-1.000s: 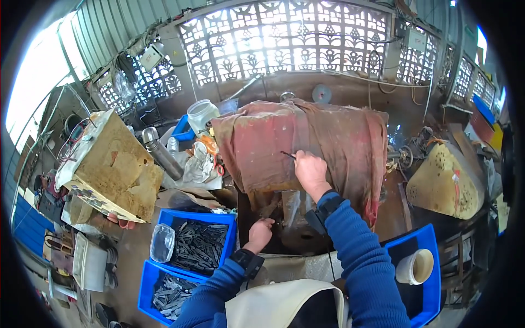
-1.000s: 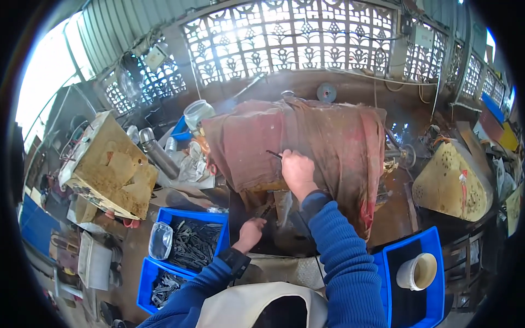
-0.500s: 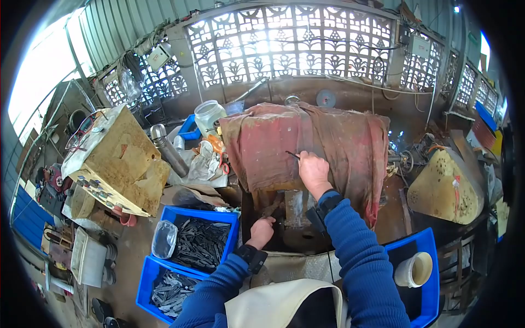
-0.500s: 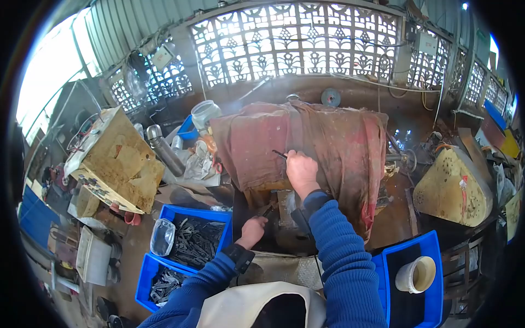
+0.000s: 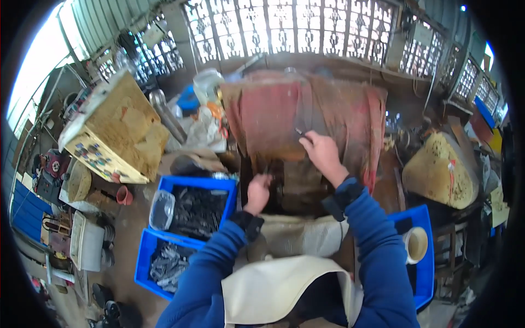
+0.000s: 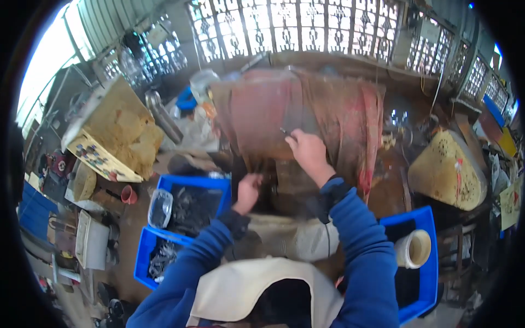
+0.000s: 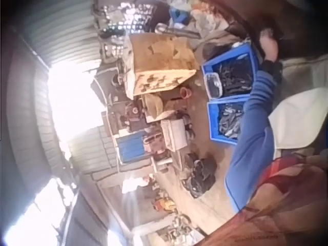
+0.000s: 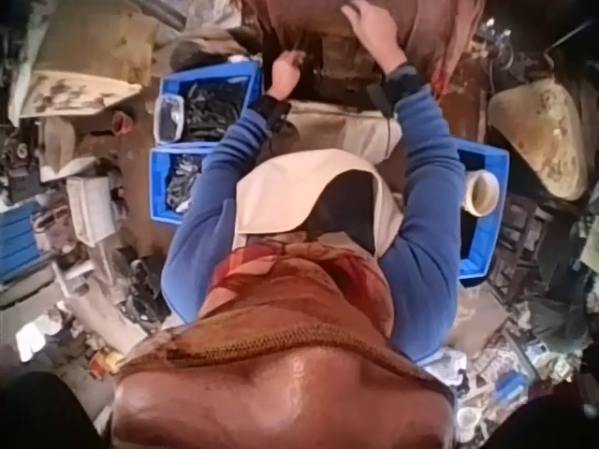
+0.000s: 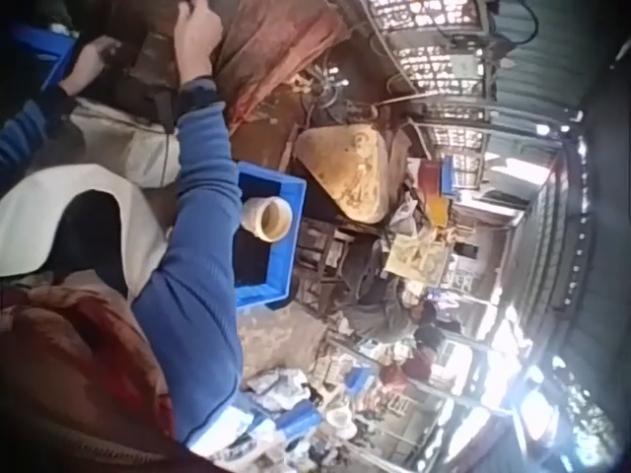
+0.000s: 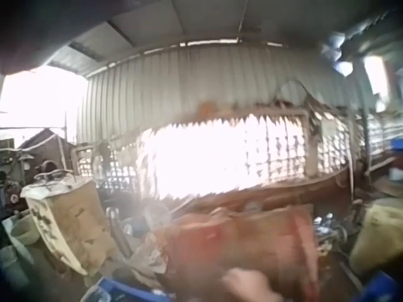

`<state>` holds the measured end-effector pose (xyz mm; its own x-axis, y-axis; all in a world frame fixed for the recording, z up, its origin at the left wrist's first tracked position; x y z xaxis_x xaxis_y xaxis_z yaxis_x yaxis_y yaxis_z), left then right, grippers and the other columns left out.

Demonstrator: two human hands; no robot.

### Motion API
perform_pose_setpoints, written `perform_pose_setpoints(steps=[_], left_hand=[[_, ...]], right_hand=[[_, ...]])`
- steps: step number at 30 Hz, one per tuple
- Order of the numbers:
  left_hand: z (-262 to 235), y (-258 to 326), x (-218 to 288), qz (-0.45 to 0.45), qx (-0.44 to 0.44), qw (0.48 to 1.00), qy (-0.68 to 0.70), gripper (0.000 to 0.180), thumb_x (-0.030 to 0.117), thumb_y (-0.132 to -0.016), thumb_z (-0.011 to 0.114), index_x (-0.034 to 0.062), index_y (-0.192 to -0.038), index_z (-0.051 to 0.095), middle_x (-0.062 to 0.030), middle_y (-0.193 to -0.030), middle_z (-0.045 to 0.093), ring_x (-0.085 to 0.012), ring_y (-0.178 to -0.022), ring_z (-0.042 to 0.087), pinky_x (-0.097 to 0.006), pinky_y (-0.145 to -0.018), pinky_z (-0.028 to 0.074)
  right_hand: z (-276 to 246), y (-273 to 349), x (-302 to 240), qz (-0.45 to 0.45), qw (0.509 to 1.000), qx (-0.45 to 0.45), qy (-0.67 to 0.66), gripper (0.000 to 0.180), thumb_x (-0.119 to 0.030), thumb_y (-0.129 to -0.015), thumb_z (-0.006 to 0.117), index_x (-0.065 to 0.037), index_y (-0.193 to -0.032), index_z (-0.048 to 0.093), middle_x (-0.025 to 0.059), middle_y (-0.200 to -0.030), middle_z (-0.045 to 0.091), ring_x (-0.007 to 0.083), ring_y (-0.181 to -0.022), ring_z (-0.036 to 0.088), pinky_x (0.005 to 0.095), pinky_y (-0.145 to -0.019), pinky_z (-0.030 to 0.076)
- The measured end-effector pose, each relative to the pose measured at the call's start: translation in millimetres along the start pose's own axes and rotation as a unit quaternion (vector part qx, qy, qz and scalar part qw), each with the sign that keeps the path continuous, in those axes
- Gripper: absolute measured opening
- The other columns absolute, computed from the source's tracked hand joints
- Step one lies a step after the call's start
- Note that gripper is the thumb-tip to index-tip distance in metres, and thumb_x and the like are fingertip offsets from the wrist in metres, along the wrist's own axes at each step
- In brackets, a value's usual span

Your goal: The person picks up a metal piece from a blue bin, dips it into a bucket of water, and presses it against a rotating grinding wheel. They repeatedly dip and grind the piece before placing it into another blue bin and starting the next one.

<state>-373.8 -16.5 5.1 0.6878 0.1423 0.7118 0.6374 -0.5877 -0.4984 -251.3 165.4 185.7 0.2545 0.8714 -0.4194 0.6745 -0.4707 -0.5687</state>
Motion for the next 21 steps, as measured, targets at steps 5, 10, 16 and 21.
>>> perform_pose_setpoints(steps=[5,10,16,21], left_hand=[[-22.1,-32.6,48.0,0.105,0.010,0.993,-0.052,0.023,-0.004,-0.079,0.054,0.0027,-0.097,0.067,-0.0166,-0.084,0.062,-0.0367,-0.083,0.062,-0.043,-0.070,0.050],[14.5,-20.2,56.7,0.103,-0.134,0.967,-0.189,0.021,0.003,-0.078,0.059,0.0048,-0.096,0.068,-0.0146,-0.084,0.063,-0.0355,-0.087,0.063,-0.042,-0.071,0.052],[56.0,12.6,41.6,0.124,-0.248,0.923,-0.267,0.018,0.008,-0.077,0.060,0.0073,-0.092,0.070,-0.0143,-0.083,0.065,-0.0342,-0.084,0.065,-0.043,-0.070,0.053],[92.7,17.1,18.4,0.122,-0.336,0.874,-0.330,0.015,0.015,-0.081,0.058,0.0084,-0.081,0.072,-0.0160,-0.083,0.068,-0.0343,-0.083,0.066,-0.045,-0.071,0.054]], right_hand=[[-24.4,98.6,-25.9,0.002,0.983,-0.066,-0.174,0.014,-0.010,-0.084,0.067,-0.004,-0.096,0.067,0.0147,-0.080,0.066,0.0340,-0.071,0.065,0.0385,-0.064,0.051],[-29.3,188.1,-41.8,-0.036,0.974,-0.114,-0.193,0.021,-0.006,-0.075,0.073,-0.007,-0.095,0.066,0.0112,-0.079,0.065,0.0321,-0.070,0.064,0.0387,-0.064,0.052],[-19.0,244.4,-40.1,-0.021,0.958,-0.220,-0.183,0.029,-0.008,-0.068,0.076,-0.012,-0.096,0.068,0.0091,-0.080,0.064,0.0297,-0.072,0.065,0.0391,-0.063,0.052],[-5.9,260.3,-35.7,-0.011,0.932,-0.286,-0.223,0.023,-0.009,-0.075,0.073,-0.011,-0.097,0.067,0.0094,-0.077,0.063,0.0262,-0.068,0.063,0.0343,-0.061,0.051]])
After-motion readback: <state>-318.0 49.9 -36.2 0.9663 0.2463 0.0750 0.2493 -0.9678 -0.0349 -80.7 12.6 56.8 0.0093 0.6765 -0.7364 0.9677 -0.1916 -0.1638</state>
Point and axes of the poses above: each hand's wrist, its own y-axis away from the middle knuckle, its own z-axis out of the palm, x = y × z, the point moved 10 cm from there along -y, towards the middle knuckle
